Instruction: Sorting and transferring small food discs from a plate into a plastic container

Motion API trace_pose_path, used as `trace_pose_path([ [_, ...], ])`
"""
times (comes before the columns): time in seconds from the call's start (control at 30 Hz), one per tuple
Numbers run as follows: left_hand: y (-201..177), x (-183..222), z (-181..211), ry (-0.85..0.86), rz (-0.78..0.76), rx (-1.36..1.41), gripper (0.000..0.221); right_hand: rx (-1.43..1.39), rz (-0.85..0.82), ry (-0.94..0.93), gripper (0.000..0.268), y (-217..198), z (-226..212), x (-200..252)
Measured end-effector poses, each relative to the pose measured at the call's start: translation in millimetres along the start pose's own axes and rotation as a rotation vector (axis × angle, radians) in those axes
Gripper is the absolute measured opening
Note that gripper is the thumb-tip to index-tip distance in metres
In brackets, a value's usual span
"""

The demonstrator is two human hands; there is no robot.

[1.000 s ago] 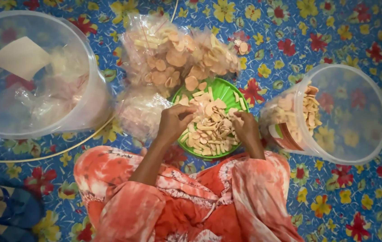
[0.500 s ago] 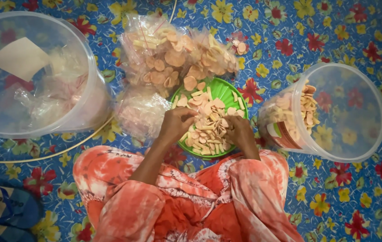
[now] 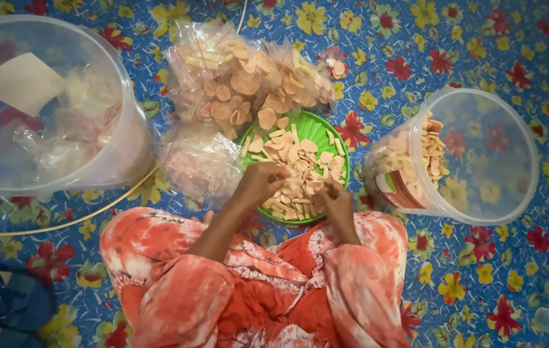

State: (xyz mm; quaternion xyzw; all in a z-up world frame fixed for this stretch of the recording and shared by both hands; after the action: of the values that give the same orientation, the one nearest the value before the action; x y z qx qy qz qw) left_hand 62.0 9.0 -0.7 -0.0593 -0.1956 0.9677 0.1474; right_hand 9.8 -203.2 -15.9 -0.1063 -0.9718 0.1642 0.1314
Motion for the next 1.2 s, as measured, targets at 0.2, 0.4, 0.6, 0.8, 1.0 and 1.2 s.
trace_pose_path([
  [0.2,0.3,10.3,21.3,0.063,-0.063,-0.065,0.023,-0.303,0.063,0.183,0.029,15.6,-2.5,26.2],
  [0.4,8.2,8.6,3.7,0.116,-0.079,-0.141,0.021,-0.394,0.044,0.129,0.024,14.0,22.6,20.9],
  [0.6,0.7,13.6,18.9,0.131,-0.082,-0.204,0.021,-0.399,0.048,0.118,0.024,11.0,15.6,23.1],
  [0.8,3.6,21.9,30.6,0.075,-0.103,-0.118,0.023,-0.414,-0.017,0.160,0.026,17.3,21.0,22.7],
  [1.0,19.6,17.0,9.2,0.124,-0.103,-0.100,0.031,-0.414,-0.069,0.207,0.028,22.2,12.7,23.6],
  [1.2,15.6,13.3,13.5,0.122,-0.092,-0.074,0.035,-0.446,-0.066,0.161,0.027,23.4,0.8,28.1],
])
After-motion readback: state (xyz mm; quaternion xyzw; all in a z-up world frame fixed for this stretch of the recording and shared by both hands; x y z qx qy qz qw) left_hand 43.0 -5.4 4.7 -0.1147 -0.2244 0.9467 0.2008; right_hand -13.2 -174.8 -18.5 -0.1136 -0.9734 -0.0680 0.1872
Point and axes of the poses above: each hand's wrist, its own x-axis away from the middle knuckle, its own y-axis out of the palm, z = x × y, the point moved 2 cm from there along -x, towards the middle knuckle, and after that the axes turned 5 degrees about -x, right-handed, at the moved point
